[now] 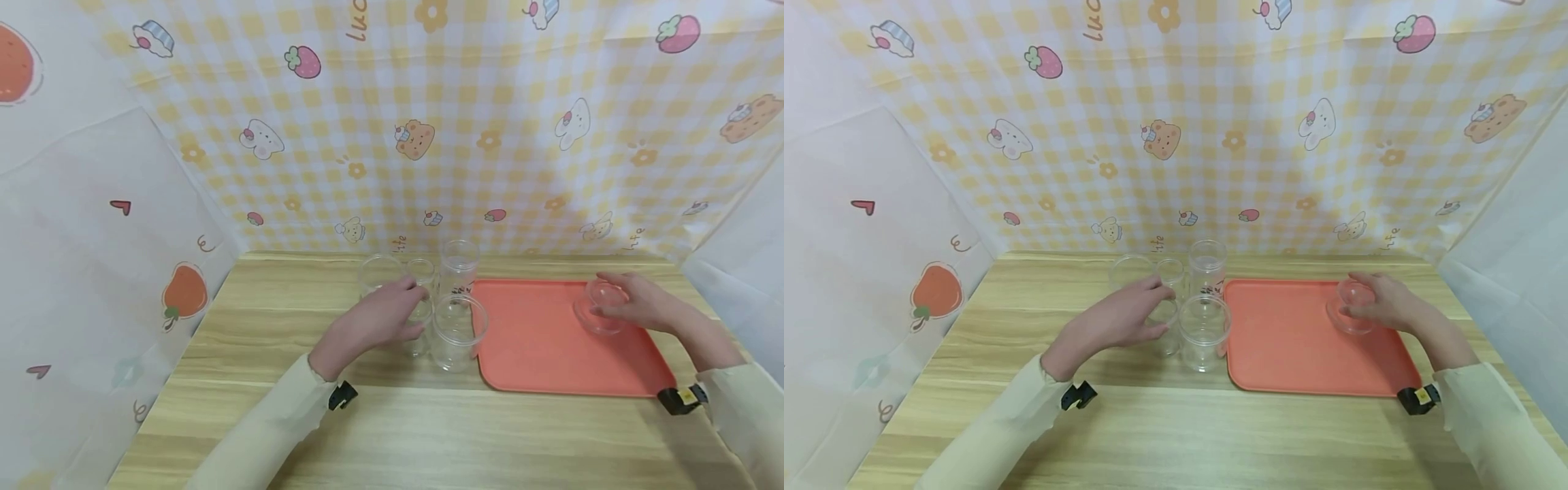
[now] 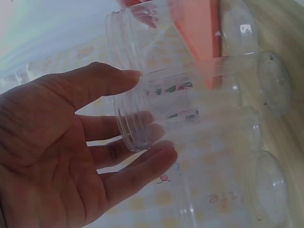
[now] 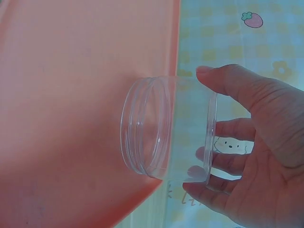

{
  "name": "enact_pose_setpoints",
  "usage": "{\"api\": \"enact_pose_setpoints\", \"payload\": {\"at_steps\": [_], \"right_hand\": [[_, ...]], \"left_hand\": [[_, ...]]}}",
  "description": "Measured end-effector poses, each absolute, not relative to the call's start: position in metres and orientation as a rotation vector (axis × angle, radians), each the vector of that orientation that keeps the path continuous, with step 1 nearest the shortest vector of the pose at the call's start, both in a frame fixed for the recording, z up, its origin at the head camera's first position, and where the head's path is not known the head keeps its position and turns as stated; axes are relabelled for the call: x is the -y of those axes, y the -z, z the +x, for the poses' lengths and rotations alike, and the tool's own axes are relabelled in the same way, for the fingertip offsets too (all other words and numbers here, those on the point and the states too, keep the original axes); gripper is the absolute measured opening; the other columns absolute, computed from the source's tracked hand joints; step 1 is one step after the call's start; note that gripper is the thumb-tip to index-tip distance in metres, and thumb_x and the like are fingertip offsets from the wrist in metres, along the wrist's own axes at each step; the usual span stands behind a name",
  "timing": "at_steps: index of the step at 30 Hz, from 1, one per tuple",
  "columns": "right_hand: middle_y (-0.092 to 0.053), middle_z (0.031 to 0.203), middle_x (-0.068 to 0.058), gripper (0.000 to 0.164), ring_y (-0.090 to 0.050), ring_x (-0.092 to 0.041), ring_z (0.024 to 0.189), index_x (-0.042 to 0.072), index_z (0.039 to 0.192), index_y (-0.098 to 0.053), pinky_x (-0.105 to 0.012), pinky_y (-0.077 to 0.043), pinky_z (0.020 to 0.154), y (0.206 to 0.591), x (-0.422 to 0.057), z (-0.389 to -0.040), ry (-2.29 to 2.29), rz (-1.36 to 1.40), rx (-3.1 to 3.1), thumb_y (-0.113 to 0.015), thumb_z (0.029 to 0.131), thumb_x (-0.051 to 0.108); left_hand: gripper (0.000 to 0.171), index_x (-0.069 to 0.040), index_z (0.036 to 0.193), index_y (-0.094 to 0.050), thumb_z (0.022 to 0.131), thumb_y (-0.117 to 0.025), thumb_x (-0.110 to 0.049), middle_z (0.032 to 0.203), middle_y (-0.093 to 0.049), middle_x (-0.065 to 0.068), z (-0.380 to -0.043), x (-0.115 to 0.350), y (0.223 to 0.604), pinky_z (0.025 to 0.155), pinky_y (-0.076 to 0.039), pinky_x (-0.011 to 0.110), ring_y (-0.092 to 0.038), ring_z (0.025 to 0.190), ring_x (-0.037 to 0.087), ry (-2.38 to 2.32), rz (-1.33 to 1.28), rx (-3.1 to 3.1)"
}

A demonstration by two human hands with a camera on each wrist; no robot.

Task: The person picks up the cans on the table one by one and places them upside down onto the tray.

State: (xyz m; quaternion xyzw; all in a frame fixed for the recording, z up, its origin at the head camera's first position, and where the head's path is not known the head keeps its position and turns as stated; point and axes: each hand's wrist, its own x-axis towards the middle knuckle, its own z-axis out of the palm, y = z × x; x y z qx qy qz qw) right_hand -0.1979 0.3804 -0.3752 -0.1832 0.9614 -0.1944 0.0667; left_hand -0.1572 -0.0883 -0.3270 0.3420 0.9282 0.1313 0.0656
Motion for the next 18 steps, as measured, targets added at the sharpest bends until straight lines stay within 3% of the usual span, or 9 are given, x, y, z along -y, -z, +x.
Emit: {"api": "enact_pose_setpoints", "payload": {"at_steps": [4,12,18], "right_hand": [[-0.049,0.128,-0.046,0.082,-0.050,-0.058,0.115,-0.024,0.138,-0.040,-0.062,-0.048,0.085,0.377,-0.381,-0.197,0.604,-0.564,-2.908,-0.082,0.087,0.024],[-0.044,0.132,-0.045,0.081,-0.041,-0.063,0.118,-0.020,0.140,-0.039,-0.073,-0.039,0.087,0.378,-0.380,-0.187,0.715,-0.626,-3.032,-0.085,0.082,0.014],[-0.043,0.137,-0.039,0.073,-0.038,-0.061,0.123,-0.014,0.142,-0.041,-0.072,-0.036,0.086,0.371,-0.375,-0.177,0.831,-0.651,-3.078,-0.082,0.086,0.012]], "left_hand": [[0.046,-0.002,0.132,-0.062,0.094,-0.074,-0.026,0.118,-0.058,0.009,-0.158,0.085,0.322,0.076,-0.055,0.029,-0.060,0.087,0.019,-0.339,1.012,-2.789],[0.046,-0.003,0.130,-0.063,0.094,-0.075,-0.028,0.115,-0.059,0.009,-0.158,0.081,0.322,0.071,-0.055,0.028,-0.059,0.081,0.017,-0.273,1.021,-2.796],[0.046,-0.003,0.130,-0.064,0.093,-0.076,-0.028,0.114,-0.061,0.010,-0.157,0.080,0.319,0.071,-0.055,0.029,-0.059,0.082,0.018,-0.224,0.988,-2.806]]}}
